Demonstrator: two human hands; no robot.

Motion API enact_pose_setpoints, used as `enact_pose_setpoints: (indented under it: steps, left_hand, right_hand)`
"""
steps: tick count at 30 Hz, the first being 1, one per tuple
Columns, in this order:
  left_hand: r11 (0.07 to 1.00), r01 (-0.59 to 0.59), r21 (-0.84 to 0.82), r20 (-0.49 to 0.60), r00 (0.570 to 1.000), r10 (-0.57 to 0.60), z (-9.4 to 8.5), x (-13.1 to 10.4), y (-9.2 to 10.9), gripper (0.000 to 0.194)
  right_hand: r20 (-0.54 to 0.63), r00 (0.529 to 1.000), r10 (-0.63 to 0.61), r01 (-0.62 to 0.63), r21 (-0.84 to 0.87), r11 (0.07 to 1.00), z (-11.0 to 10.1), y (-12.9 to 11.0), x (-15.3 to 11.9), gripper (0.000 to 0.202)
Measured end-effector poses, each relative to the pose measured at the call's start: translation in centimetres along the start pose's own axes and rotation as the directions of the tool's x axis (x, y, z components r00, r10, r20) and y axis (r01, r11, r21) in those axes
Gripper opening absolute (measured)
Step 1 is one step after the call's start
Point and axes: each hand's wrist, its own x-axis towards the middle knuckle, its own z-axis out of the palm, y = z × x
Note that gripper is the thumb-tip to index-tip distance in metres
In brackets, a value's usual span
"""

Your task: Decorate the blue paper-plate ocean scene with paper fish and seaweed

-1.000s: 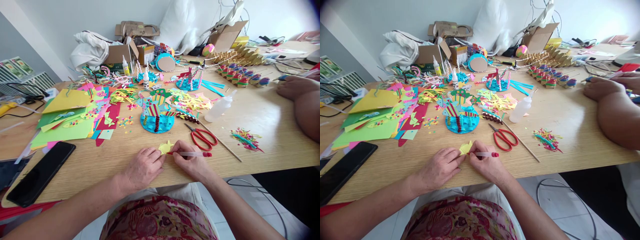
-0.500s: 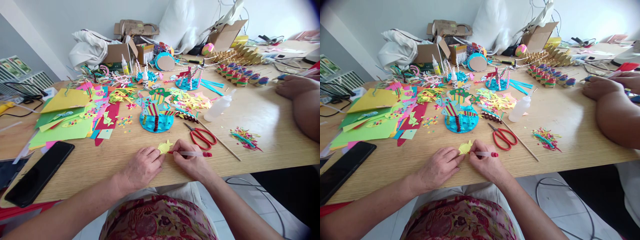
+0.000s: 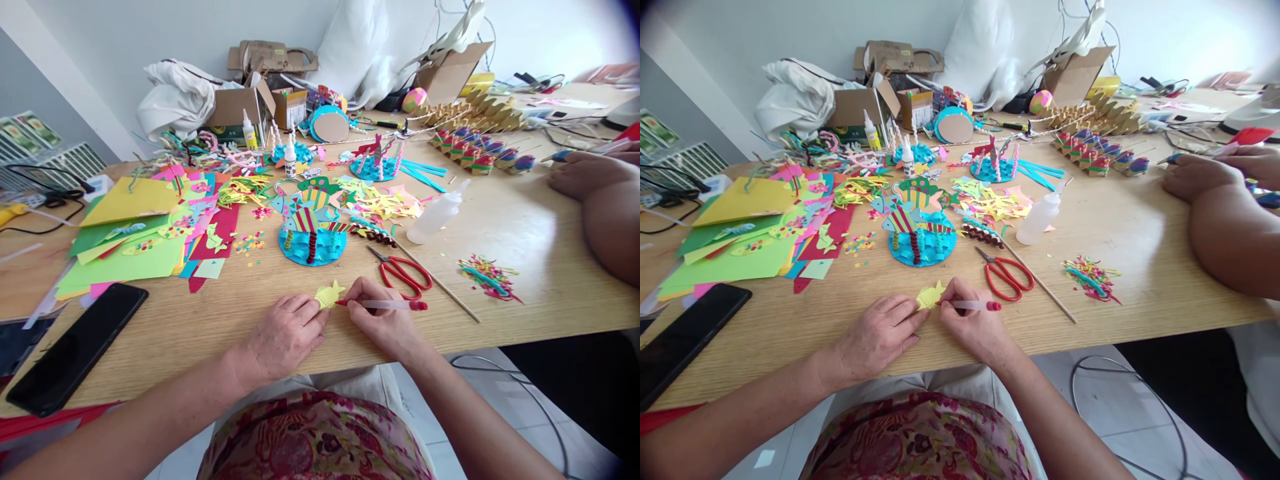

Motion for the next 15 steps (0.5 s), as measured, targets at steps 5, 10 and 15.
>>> enact_pose_setpoints:
  steps: [5,10,15]
  left_hand:
    - [1.0,0.001,0.01,0.016,1.0,-0.001,0.07,0.08,0.04,0.034]
    - [1.0,0.02,0.013,0.037,0.999,-0.021,0.04,0.13,0.14,0.037]
    - [0.999,0.031,0.011,0.054,0.998,-0.032,-0.12,0.2,0.18,0.037]
  right_hand:
    - [0.018,1.0,-0.004,0.004,-0.018,1.0,0.07,-0.05,0.08,0.01]
    - [0.021,1.0,-0.008,0.008,-0.019,1.0,0.06,0.07,0.07,0.01]
    - [0.03,1.0,-0.007,0.008,-0.038,0.999,0.09,0.24,0.04,0.009]
